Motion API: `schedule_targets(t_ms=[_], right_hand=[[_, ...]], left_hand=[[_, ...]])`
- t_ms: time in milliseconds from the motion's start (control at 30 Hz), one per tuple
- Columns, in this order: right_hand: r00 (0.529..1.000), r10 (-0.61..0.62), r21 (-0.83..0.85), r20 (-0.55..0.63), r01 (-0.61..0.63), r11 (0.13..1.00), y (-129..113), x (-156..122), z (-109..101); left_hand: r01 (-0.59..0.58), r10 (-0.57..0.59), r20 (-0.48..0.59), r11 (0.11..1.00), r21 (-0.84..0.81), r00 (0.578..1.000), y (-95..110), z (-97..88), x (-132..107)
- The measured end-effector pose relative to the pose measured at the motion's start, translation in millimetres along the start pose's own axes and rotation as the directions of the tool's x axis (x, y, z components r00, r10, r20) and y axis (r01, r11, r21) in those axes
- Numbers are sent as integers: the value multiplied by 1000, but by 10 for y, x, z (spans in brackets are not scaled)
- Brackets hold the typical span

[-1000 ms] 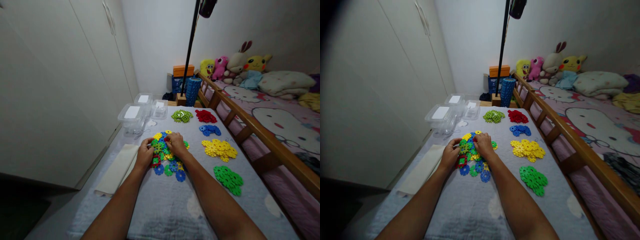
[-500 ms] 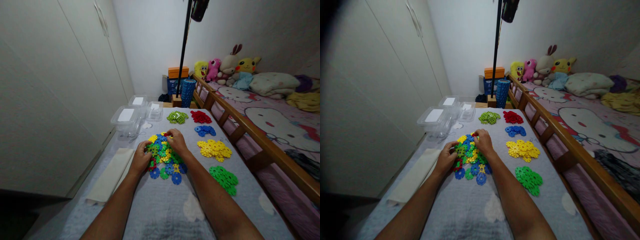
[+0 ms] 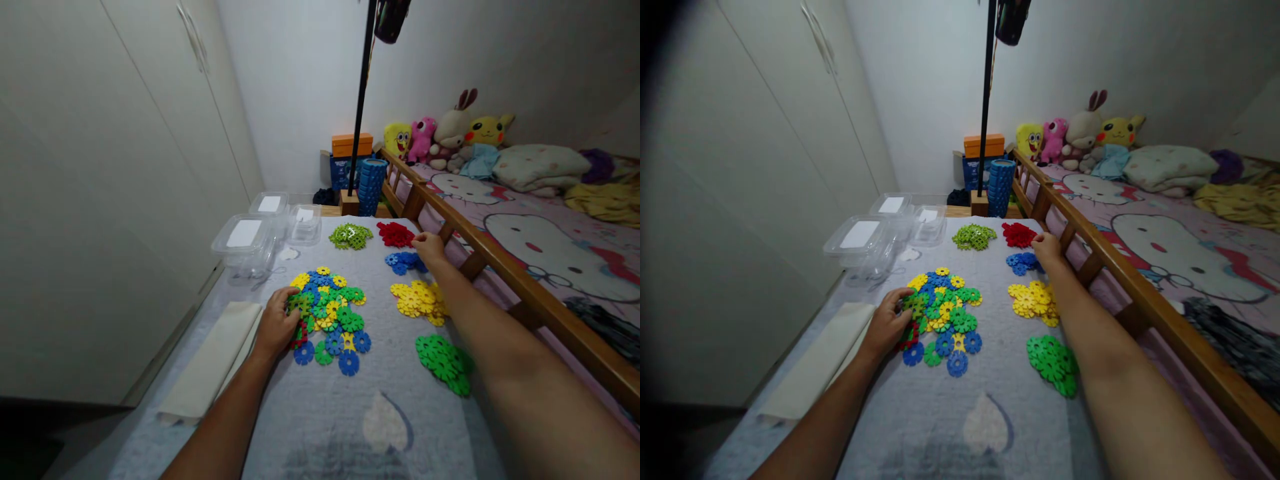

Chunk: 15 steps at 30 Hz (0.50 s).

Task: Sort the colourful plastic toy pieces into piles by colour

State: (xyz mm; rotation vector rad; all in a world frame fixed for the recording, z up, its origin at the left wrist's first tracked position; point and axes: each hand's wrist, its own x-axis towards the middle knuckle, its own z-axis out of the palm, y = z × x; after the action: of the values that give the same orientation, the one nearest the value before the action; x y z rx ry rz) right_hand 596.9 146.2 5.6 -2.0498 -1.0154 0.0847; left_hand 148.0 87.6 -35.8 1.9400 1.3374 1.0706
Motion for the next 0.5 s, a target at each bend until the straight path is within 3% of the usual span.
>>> schedule_targets(t_ms=[200, 500], right_hand=[[997, 72, -155, -16, -73, 985, 358, 234, -12], [994, 54, -223, 95, -31, 974, 428, 298, 167]], left_hand=[[-7, 7, 10, 1000, 8, 1000, -29, 5, -2], [-8, 8, 7, 1000, 13, 1000, -32, 5, -6]])
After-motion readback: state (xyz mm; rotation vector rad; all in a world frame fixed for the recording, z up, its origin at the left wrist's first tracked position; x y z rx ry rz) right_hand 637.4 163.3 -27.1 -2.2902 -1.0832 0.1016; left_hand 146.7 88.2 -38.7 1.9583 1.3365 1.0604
